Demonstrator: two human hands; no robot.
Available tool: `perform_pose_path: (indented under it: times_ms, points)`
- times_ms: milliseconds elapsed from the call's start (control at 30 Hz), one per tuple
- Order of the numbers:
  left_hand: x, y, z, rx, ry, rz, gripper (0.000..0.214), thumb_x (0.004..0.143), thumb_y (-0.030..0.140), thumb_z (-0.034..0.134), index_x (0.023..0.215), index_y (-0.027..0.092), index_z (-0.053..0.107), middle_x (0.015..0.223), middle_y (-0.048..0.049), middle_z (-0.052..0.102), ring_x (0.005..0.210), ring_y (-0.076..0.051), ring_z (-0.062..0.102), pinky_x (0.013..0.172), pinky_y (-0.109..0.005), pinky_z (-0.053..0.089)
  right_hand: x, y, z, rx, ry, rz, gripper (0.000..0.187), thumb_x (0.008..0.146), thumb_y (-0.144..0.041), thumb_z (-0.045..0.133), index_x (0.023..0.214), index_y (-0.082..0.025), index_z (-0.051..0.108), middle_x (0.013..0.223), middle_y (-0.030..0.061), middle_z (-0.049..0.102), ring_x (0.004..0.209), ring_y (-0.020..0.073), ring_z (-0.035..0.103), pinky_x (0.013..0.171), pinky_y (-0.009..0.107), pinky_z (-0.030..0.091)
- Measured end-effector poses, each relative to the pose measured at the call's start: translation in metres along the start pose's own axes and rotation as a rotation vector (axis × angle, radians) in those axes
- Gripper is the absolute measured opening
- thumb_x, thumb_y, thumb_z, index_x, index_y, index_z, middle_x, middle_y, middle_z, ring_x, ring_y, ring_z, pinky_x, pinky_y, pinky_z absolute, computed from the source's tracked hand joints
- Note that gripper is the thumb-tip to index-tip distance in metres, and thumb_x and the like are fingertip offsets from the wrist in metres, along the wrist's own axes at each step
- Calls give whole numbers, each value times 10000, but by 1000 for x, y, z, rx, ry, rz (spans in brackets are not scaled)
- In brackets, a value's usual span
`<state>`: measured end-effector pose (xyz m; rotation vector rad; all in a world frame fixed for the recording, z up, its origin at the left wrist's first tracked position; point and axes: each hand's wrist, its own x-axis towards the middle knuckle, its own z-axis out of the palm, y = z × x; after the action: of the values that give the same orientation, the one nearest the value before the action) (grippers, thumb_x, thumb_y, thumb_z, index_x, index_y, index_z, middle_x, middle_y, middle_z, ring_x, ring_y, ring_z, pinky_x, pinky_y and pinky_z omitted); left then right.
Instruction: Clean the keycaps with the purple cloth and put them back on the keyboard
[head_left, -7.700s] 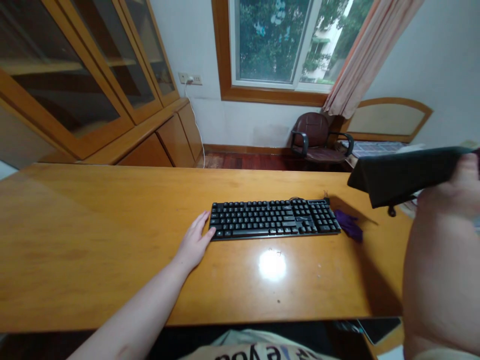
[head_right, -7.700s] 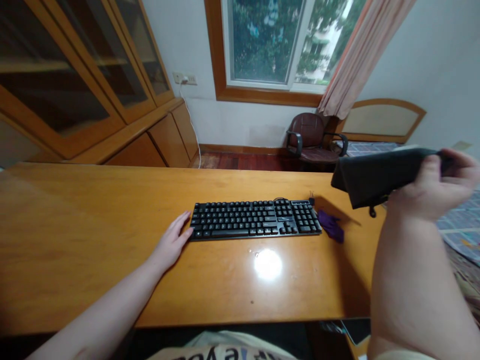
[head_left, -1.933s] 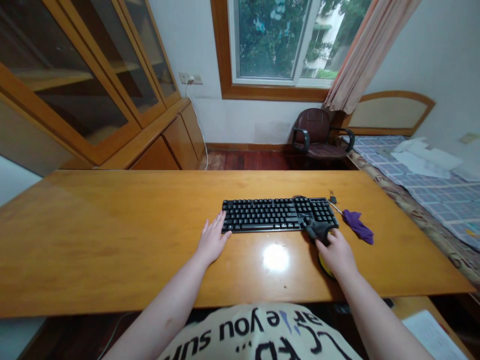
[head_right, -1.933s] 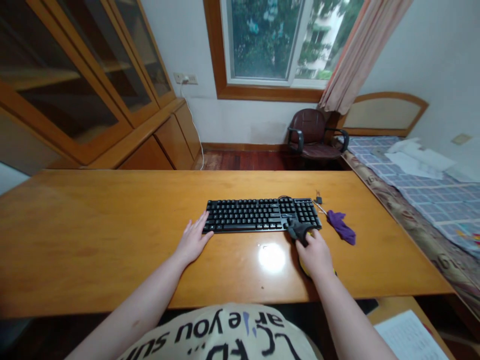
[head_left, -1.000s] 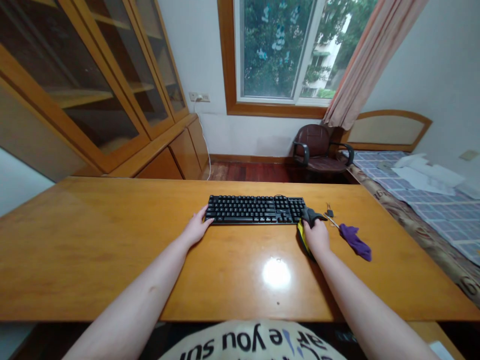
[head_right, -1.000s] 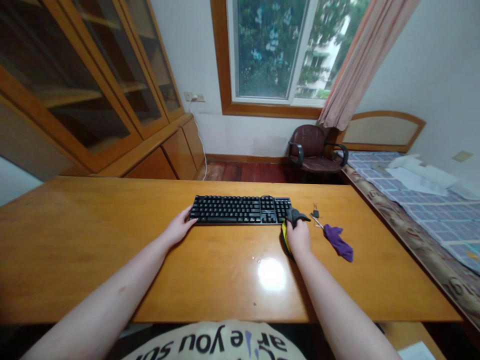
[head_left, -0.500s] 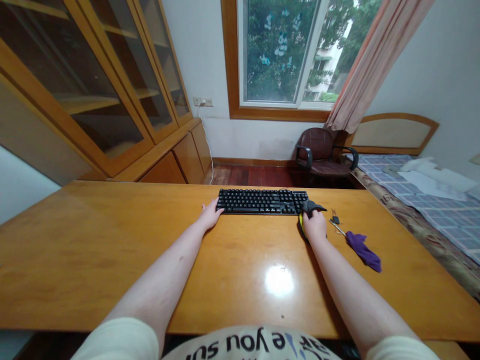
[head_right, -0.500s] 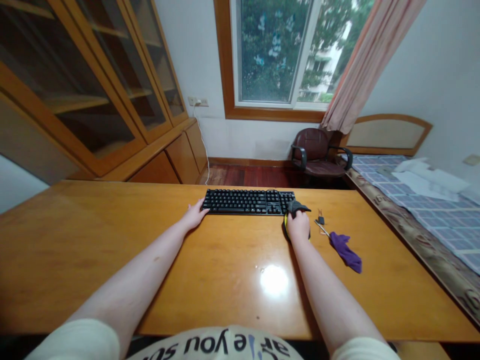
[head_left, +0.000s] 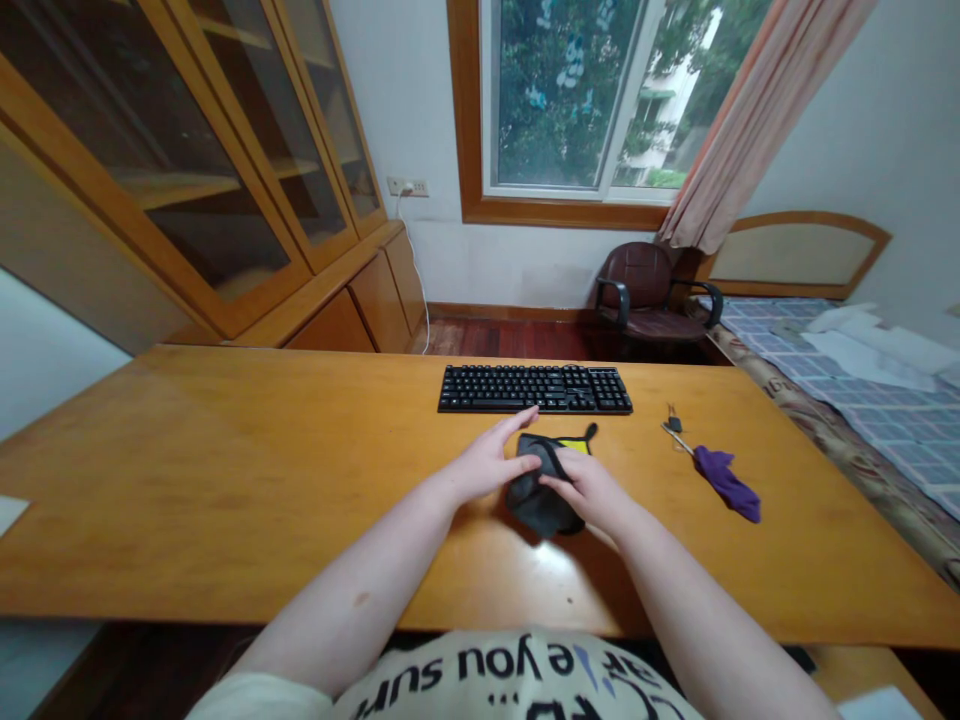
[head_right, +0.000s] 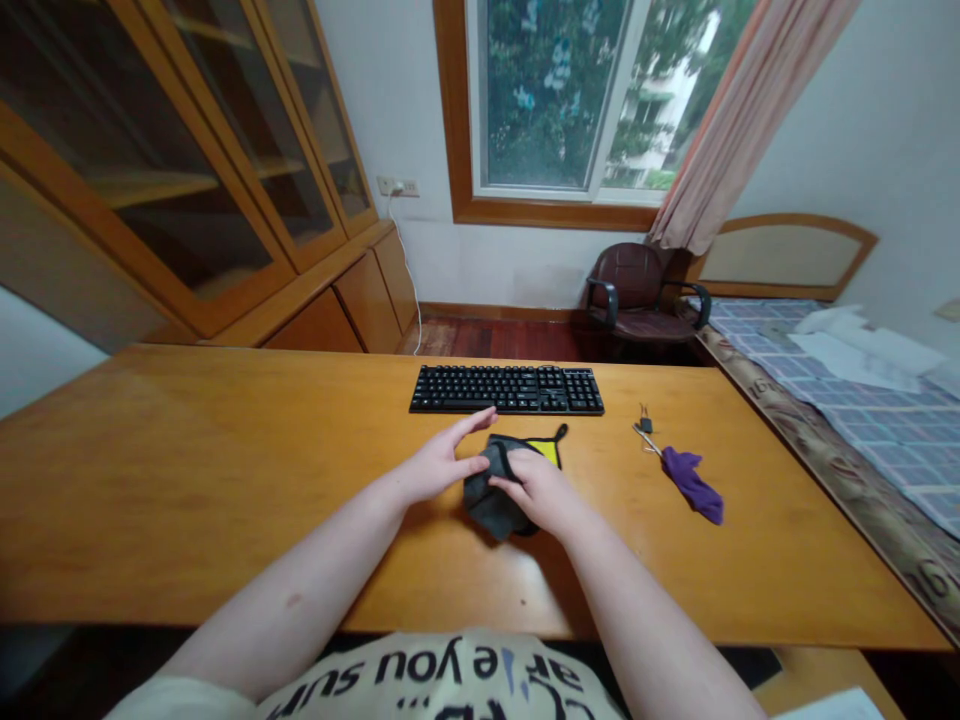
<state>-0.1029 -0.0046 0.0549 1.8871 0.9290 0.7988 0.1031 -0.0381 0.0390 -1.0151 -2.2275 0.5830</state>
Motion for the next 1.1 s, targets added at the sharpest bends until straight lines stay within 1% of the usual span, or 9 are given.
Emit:
perform_pose_path:
  times_ms: [167, 367, 533, 633, 767, 833, 900, 967, 1100]
  points:
    - [-9, 22, 4, 52, -117, -96, 279, 758, 294, 631, 1009, 187, 691, 1017, -50, 709, 948, -208, 632, 888, -319, 459, -8, -16, 1, 115, 24, 284, 254, 806, -407, 617, 728, -173, 677, 663, 23, 638, 652, 169, 583, 610, 266, 451]
    - [-22, 30, -17, 270, 38, -129, 185, 714, 369, 659, 741, 187, 647, 766, 0, 655, 740, -170, 587, 684, -268, 436, -31, 2, 0, 362, -204, 557, 250, 674, -361, 711, 818, -157, 696, 708, -11, 664, 678, 171, 588, 608, 252, 441]
    - [-25, 17, -46, 428, -134, -301, 208, 627, 328, 702, 624, 184, 551, 605, 45, 553, 595, -136, 510, 537, -234, 345, -38, 23, -36, 129, -41, 627, 223, 683, -384, 672, 692, -162, 683, 652, 10, 653, 652, 178, 583, 593, 258, 436]
    - [-22, 12, -62, 423, 11, -265, 206, 660, 327, 681, 647, 181, 537, 627, 43, 556, 613, -132, 512, 545, -232, 353, -37, 30, -69, -18, 22, 587, 171, 733, -318, 608, 765, -188, 714, 754, 29, 708, 732, 199, 630, 680, 279, 471]
    - [-17, 24, -79, 423, 347, -144, 166, 703, 322, 666, 713, 181, 580, 649, 33, 592, 619, -129, 535, 583, -243, 418, -33, 25, -104, -276, 428, 496, 212, 763, -243, 557, 890, -214, 724, 845, 41, 732, 795, 217, 668, 744, 324, 506]
    - [-16, 34, -85, 443, 626, 29, 113, 742, 287, 642, 759, 182, 606, 736, 11, 643, 702, -137, 577, 691, -267, 468, -32, 17, -111, -397, 786, 340, 200, 788, -252, 557, 909, -209, 710, 874, 55, 726, 817, 222, 674, 772, 352, 519]
    - [-18, 42, -89, 498, 774, 215, 66, 770, 255, 624, 769, 189, 625, 795, -3, 669, 777, -144, 600, 775, -285, 480, -33, 10, -112, -460, 1013, 131, 177, 806, -253, 562, 913, -214, 697, 920, 65, 719, 872, 227, 673, 822, 378, 522]
    - [-22, 42, -90, 558, 727, 279, 57, 775, 254, 618, 768, 203, 643, 789, -1, 678, 776, -144, 609, 786, -289, 490, -35, 5, -107, -443, 977, -7, 152, 806, -245, 573, 901, -231, 692, 933, 61, 720, 893, 222, 674, 849, 387, 526]
    - [-49, 20, -87, 505, 520, 158, 91, 753, 286, 591, 744, 217, 650, 795, -21, 695, 832, -178, 631, 877, -345, 491, -53, 6, -87, -224, 532, 36, 116, 806, -251, 586, 848, -239, 694, 856, 42, 734, 852, 205, 685, 884, 392, 521]
